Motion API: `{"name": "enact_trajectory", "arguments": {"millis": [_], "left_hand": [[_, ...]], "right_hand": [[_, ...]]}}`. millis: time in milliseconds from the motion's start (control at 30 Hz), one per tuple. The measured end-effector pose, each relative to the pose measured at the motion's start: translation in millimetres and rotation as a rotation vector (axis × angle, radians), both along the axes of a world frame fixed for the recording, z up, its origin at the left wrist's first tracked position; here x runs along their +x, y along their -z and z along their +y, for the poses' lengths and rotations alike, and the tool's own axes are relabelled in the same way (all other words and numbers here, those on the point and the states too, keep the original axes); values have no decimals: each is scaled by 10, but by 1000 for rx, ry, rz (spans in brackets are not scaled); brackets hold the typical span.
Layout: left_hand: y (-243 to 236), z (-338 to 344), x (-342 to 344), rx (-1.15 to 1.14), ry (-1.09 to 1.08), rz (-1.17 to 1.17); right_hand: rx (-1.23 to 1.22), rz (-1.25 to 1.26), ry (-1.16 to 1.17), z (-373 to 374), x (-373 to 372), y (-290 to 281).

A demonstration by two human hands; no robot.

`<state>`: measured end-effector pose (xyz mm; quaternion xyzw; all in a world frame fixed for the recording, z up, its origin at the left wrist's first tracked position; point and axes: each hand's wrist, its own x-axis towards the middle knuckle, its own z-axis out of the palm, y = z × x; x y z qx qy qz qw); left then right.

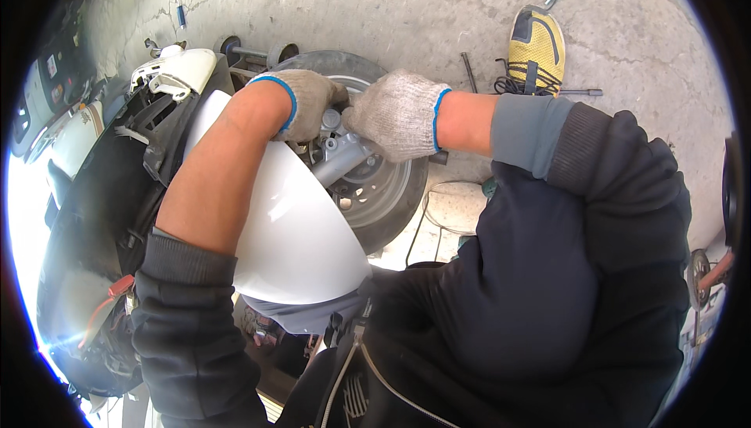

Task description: The person works on a white scooter, using a cordless drill to tighten screws on the front fairing and then adjusting components near the front wheel hub. They handle the fairing, drill, and wheel area while seated on the ground.

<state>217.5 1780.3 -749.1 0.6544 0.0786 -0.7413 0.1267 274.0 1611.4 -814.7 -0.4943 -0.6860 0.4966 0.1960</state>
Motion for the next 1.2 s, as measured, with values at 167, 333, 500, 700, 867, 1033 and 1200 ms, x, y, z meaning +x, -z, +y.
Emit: {"name": "enact_trajectory", "arguments": {"millis": [167,333,500,700,867,1033,1200], "left_hand": [[23,10,-29,-21,8,-26],[28,16,-16,-42,15,-2],[20,6,22,-48,22,0],[-10,2,43,-45,22,-9],[-3,6,37,-36,8,-13],[2,11,33,-52,0,-28],[-7,6,32,-34,-11,-22]], "right_hand": [[-137,14,2,-6,5,-7],[35,29,30,-25,-18,16],[-25,44,90,-38,-32,62],[-72,62,53,-56,-24,49],[97,76,174,-69,-17,53],[-112,103,70,-44,-12,46],[26,76,74,-51,-31,55]]}}
